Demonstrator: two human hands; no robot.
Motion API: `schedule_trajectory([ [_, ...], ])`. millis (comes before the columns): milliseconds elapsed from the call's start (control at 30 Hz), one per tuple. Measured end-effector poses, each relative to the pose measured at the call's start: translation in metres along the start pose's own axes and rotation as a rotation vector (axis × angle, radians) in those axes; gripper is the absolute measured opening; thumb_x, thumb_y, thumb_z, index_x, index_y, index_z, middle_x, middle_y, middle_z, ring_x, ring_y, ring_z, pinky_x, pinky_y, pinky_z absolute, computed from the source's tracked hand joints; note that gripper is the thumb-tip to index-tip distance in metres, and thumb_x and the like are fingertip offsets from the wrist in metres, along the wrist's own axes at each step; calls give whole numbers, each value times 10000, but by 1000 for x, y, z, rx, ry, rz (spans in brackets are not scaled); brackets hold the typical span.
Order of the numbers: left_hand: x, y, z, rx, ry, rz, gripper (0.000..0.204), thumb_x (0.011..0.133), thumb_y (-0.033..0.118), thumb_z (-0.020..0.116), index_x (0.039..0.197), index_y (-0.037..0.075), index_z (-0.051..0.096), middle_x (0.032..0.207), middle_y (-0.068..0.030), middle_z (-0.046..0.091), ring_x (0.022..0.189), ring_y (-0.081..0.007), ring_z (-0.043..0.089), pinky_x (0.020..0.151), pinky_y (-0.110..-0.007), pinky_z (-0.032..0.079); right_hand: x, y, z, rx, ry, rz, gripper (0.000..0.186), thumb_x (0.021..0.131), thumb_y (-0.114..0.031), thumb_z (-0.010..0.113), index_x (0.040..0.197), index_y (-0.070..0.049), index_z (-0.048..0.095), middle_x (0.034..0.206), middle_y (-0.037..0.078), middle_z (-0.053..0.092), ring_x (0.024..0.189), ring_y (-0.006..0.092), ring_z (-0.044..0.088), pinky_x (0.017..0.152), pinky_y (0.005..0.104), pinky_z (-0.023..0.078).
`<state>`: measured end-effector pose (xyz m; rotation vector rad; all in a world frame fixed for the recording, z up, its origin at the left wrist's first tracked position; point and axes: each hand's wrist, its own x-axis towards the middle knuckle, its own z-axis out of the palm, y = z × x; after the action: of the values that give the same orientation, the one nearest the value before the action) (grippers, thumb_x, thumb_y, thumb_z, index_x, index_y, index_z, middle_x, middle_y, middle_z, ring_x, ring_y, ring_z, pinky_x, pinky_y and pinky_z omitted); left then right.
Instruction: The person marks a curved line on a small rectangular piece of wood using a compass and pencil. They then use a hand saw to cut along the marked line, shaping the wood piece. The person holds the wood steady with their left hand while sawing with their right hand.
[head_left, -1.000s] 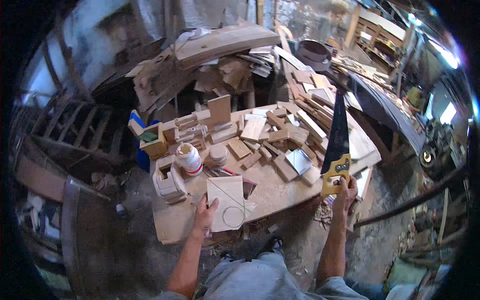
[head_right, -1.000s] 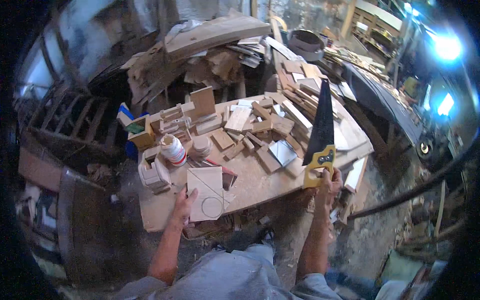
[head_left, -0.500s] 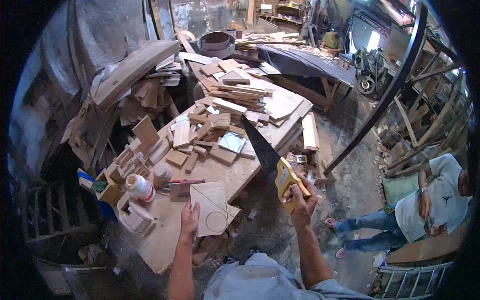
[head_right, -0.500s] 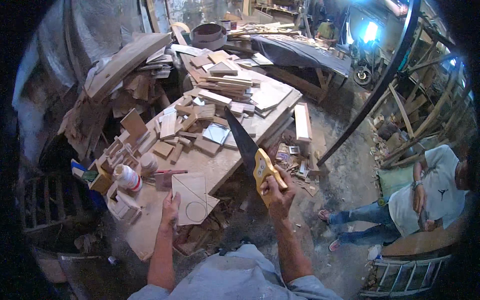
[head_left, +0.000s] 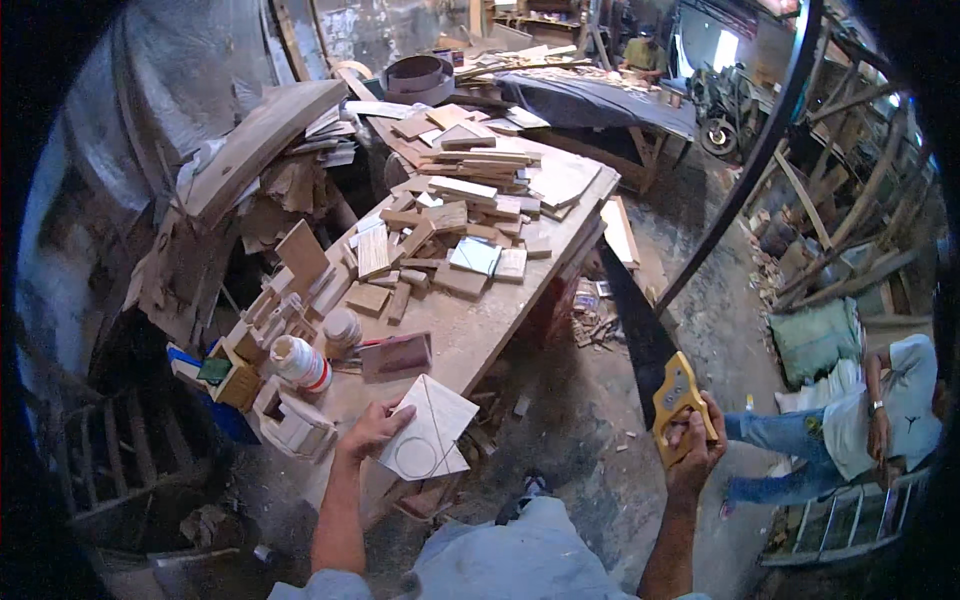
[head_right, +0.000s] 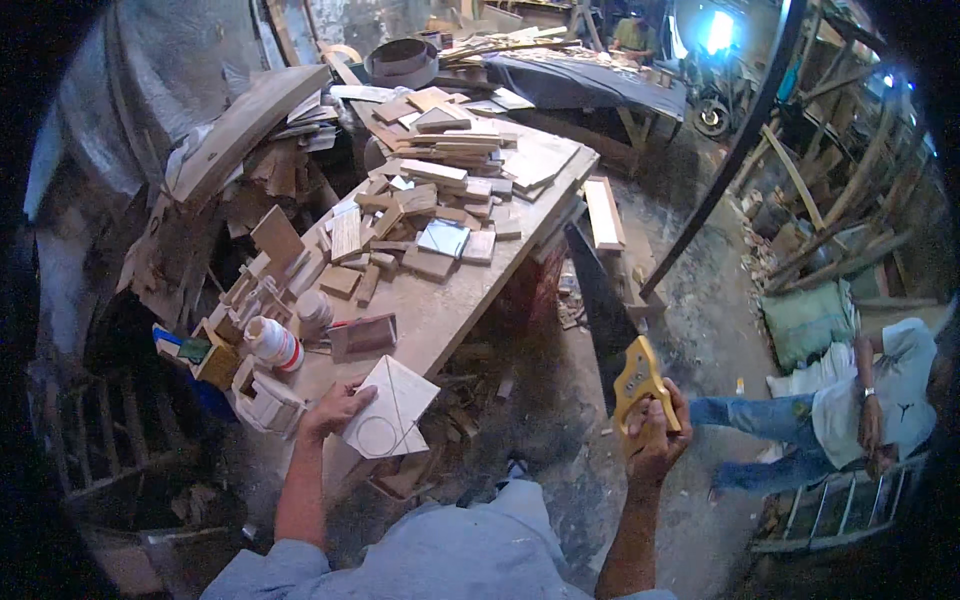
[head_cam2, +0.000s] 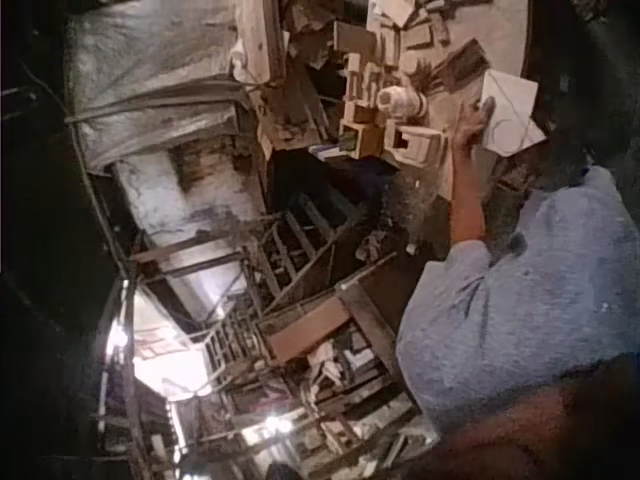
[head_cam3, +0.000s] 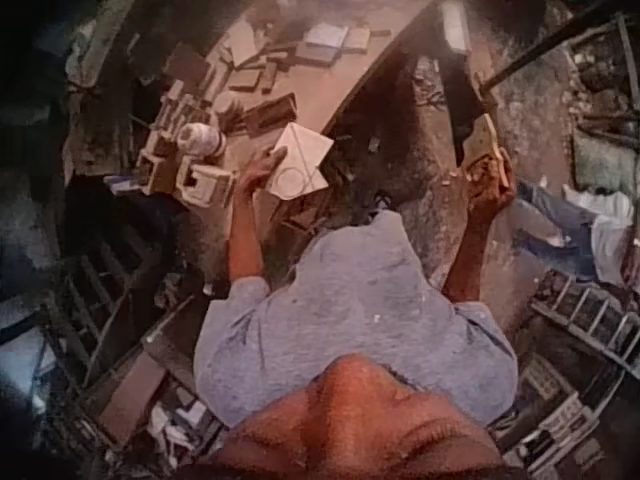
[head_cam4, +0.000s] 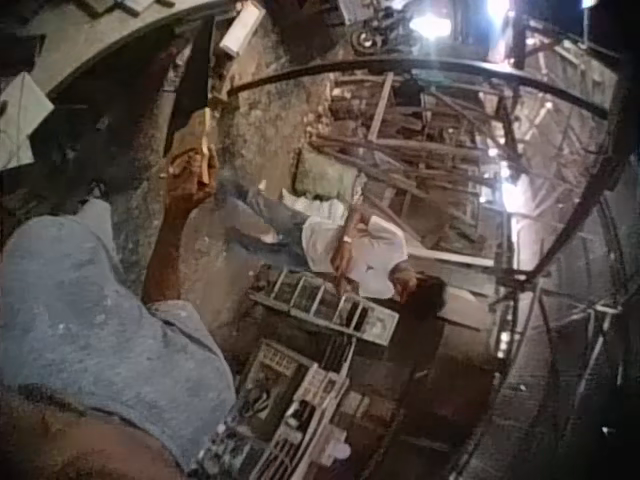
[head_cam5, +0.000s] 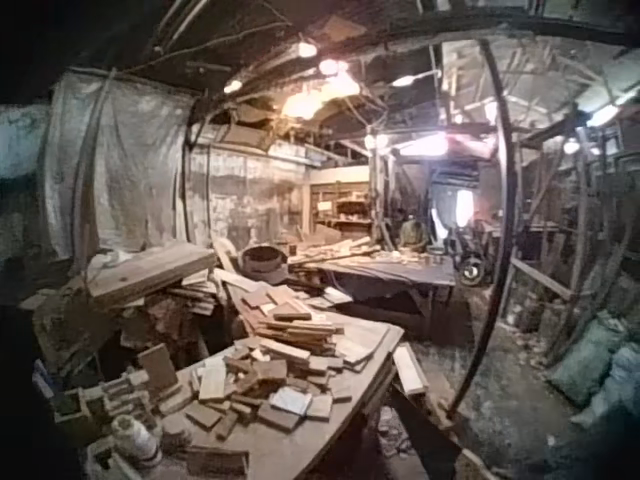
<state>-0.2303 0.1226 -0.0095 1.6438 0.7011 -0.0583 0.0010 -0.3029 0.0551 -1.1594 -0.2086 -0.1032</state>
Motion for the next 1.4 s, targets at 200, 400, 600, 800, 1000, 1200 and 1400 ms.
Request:
schedule_trajectory([
  [200,-23,-21,-31,379,35,81,478,952,376,642,1293,43,626,978,-87,718,826,-149,634,788,-334,518,-129,0,29,-14,199,-2,297,982,-86,561,1252,36,548,845,70,628,548,82,530,516,229,464],
  [400,-40,-28,-24,832,273,308,556,896,437,640,1301,64,562,1124,-249,623,1045,-401,602,916,-496,472,-245,-11,86,-9,276,96,309,977,-104,576,1254,31,544,839,60,620,586,92,544,554,243,477],
  [600,-74,-22,-15,1063,110,409,970,727,642,721,1492,145,394,1473,-301,335,1287,-486,410,1022,-617,366,-306,-12,106,-33,344,136,314,966,-74,583,1255,41,537,787,52,613,587,91,549,507,244,467],
  [800,-94,-25,5,1086,189,331,1115,614,722,767,1504,165,391,1545,-298,216,1347,-516,324,1041,-656,334,-320,-12,117,-246,184,249,364,953,-117,607,1261,69,551,811,45,615,619,79,560,538,237,475],
  [1000,-83,-22,14,1002,213,397,804,808,571,679,1456,148,462,1515,-268,308,1351,-491,334,1002,-607,401,-320,9,145,-479,96,90,508,935,-94,624,1385,87,474,962,92,641,685,80,574,578,242,498],
  [1200,2,-50,3,1086,334,832,527,940,462,553,1408,221,532,1478,-189,434,1357,-453,371,1019,-578,400,-351,-31,226,-480,75,170,505,922,-104,629,1375,74,493,928,110,664,670,112,617,585,273,534],
  [1400,17,-51,8,1057,280,931,510,944,505,527,1409,294,534,1415,-117,524,1335,-445,417,983,-603,417,-401,-10,279,-704,201,41,468,918,-140,632,1315,91,540,1033,222,687,836,257,698,744,356,557],
])
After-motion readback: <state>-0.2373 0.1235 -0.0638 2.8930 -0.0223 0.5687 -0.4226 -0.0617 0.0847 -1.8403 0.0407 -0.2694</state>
